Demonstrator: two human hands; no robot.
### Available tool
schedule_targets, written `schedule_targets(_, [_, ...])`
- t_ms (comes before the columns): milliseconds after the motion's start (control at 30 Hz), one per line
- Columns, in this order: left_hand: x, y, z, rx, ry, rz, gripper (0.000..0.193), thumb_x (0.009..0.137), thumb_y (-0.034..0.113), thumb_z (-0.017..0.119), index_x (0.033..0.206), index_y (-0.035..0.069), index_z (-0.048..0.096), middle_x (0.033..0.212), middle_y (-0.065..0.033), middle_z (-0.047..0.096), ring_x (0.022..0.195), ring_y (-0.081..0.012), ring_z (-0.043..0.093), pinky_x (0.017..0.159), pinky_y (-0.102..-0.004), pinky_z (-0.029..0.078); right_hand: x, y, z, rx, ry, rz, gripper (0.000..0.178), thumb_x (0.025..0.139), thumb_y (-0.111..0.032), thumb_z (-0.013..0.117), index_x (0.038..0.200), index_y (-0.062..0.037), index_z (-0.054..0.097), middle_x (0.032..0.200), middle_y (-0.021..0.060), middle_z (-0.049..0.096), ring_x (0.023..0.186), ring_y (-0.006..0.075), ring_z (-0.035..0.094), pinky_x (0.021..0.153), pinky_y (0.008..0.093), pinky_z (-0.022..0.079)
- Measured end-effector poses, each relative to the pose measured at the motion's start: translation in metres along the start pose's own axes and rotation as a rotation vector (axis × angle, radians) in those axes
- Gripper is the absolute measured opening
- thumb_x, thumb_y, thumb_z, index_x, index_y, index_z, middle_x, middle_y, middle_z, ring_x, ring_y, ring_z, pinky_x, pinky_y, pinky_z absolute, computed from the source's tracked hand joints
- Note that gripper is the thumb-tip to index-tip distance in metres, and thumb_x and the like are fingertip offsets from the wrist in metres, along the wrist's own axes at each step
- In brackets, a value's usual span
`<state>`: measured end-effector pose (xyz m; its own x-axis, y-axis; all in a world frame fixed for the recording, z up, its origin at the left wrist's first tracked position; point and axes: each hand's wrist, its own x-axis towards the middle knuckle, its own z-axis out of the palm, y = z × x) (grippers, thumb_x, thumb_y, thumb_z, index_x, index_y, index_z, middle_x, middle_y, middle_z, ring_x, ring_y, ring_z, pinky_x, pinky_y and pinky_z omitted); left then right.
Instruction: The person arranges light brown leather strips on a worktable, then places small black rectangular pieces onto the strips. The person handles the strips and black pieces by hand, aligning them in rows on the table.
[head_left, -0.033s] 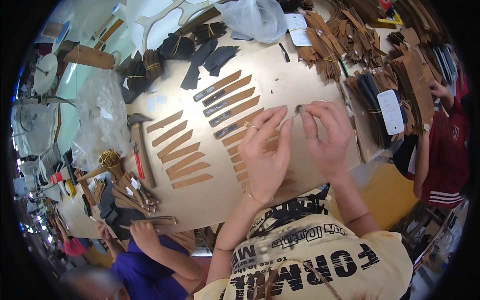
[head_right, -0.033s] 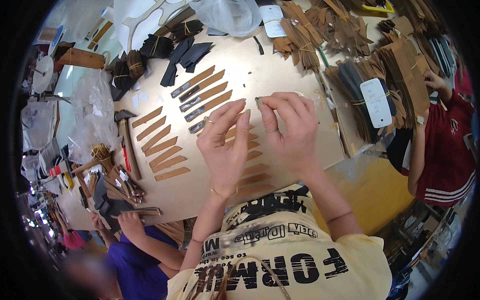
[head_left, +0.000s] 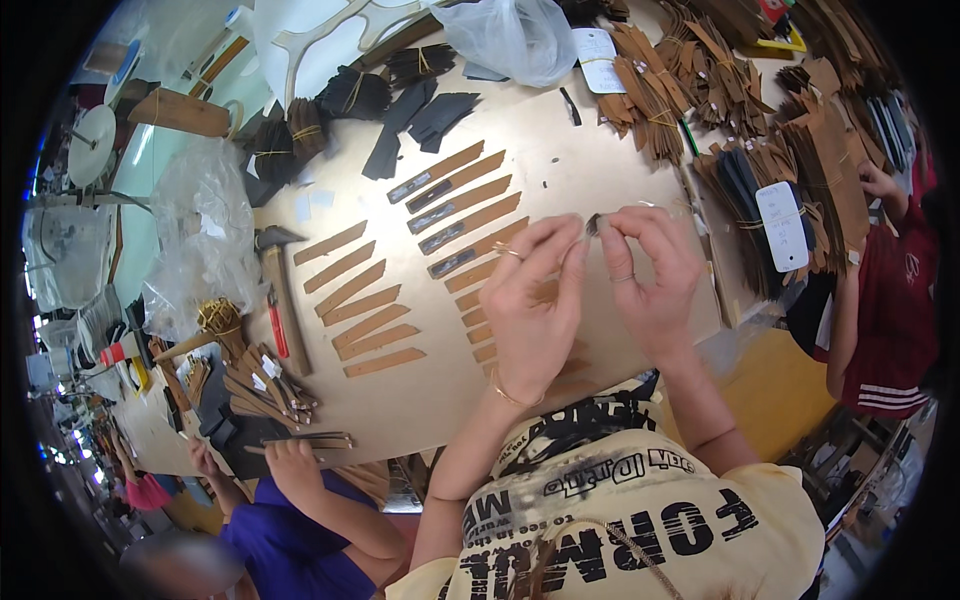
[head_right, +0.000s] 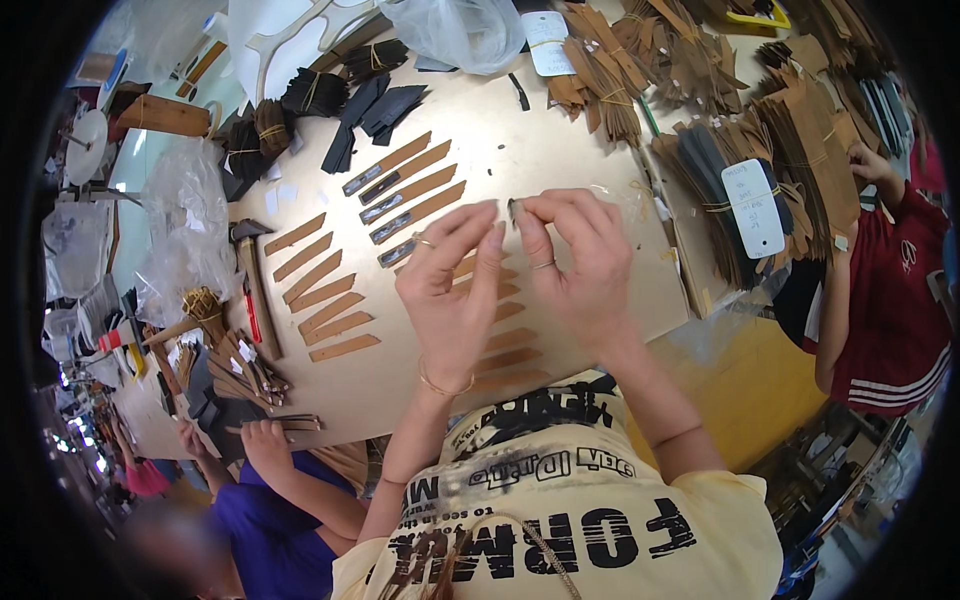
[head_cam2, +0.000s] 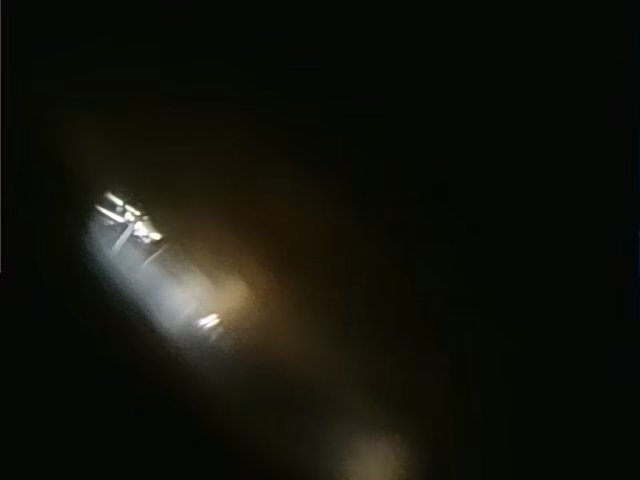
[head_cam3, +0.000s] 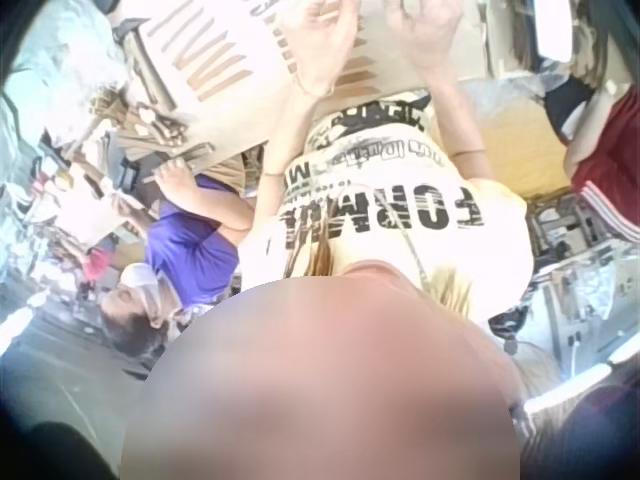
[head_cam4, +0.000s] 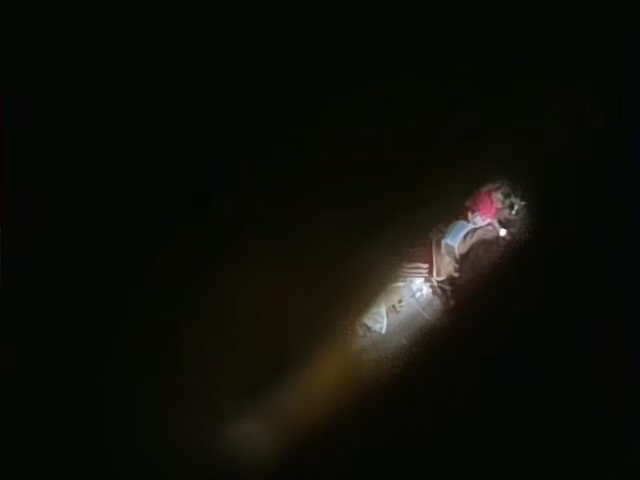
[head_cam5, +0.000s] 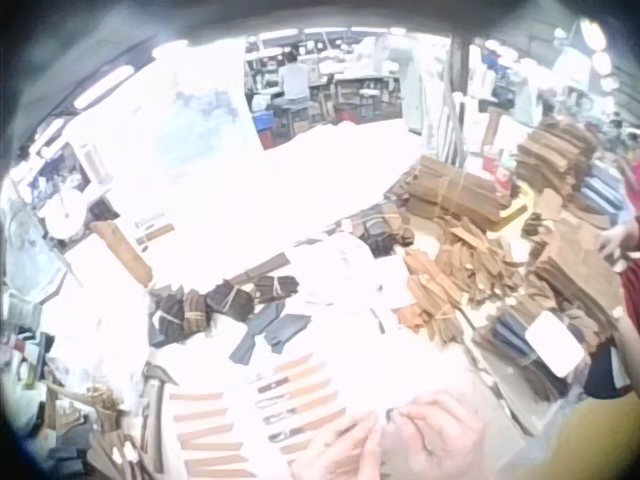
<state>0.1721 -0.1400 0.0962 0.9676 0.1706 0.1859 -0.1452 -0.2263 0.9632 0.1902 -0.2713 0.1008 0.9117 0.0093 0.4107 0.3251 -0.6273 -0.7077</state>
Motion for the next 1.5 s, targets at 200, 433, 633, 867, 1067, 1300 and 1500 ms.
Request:
schedule_targets(200, [0.006,-0.006,-0.001,0.124,-0.028,0.123,0.019,0.088,-0.004,0.065,0.106,-0.005,0.070,0.104,-0.0147,0.069,0.082,-0.0231,0.070,0.070,-0.0284,0.057,-0.003,0.000,0.003,0.356,-0.141,0.251,0.013,0.092,-0.006,0.066,0.100,0.0037,0.069,0.092,0.0130,0.070,0.080,0.0221,0.067,0.074,0.0303,0.052])
schedule_targets(433, [0.007,-0.007,-0.006,0.102,-0.071,0.053,0.019,0.089,-0.005,0.063,0.107,-0.005,0.070,0.103,-0.0151,0.069,0.082,-0.0237,0.070,0.070,-0.0292,0.058,0.000,0.002,-0.002,0.334,-0.276,0.267,0.014,0.094,-0.004,0.064,0.103,0.0047,0.069,0.096,0.0107,0.070,0.086,0.0167,0.067,0.079,0.0275,0.052])
schedule_targets(633, [0.005,-0.008,-0.005,0.115,-0.051,0.078,0.019,0.088,-0.005,0.063,0.106,-0.005,0.070,0.103,-0.0152,0.069,0.082,-0.0242,0.070,0.070,-0.0288,0.057,0.000,0.001,0.000,0.194,-0.264,0.173,0.012,0.093,-0.003,0.065,0.101,0.0036,0.069,0.094,0.0111,0.070,0.085,0.0182,0.067,0.078,0.0285,0.052])
schedule_targets(867, [0.005,-0.010,-0.004,0.049,-0.008,0.031,0.018,0.087,-0.004,0.064,0.104,-0.004,0.071,0.101,-0.0159,0.070,0.084,-0.0252,0.071,0.073,-0.0306,0.057,0.000,-0.006,-0.001,0.084,-0.247,0.109,0.011,0.090,-0.003,0.067,0.099,0.0018,0.069,0.094,0.0117,0.070,0.084,0.0251,0.065,0.079,0.0326,0.048])
schedule_targets(1067, [0.006,-0.008,-0.008,0.048,-0.028,0.015,0.016,0.087,-0.002,0.065,0.102,-0.005,0.072,0.100,-0.0162,0.071,0.084,-0.0258,0.071,0.074,-0.0307,0.056,0.001,-0.010,-0.001,-0.047,-0.251,0.024,0.012,0.087,-0.004,0.068,0.098,-0.0009,0.069,0.094,0.0100,0.069,0.084,0.0270,0.062,0.083,0.0348,0.043])
schedule_targets(1300, [0.001,-0.015,-0.006,-0.158,0.028,-0.181,0.014,0.091,0.003,0.066,0.101,-0.005,0.072,0.098,-0.0126,0.071,0.082,-0.0185,0.069,0.073,-0.0291,0.054,-0.003,-0.003,0.000,-0.091,-0.233,-0.031,0.010,0.087,-0.004,0.067,0.097,-0.0021,0.067,0.091,0.0089,0.068,0.082,0.0263,0.062,0.083,0.0351,0.042])
schedule_targets(1500, [0.001,-0.035,-0.026,-0.419,0.215,-0.419,0.018,0.095,0.011,0.066,0.108,0.000,0.072,0.096,-0.0046,0.071,0.081,-0.0074,0.061,0.075,-0.0226,0.051,0.013,0.040,-0.024,-0.282,-0.100,0.133,0.011,0.090,-0.013,0.067,0.095,-0.0036,0.066,0.084,0.0073,0.065,0.076,0.0232,0.062,0.076,0.0351,0.043])
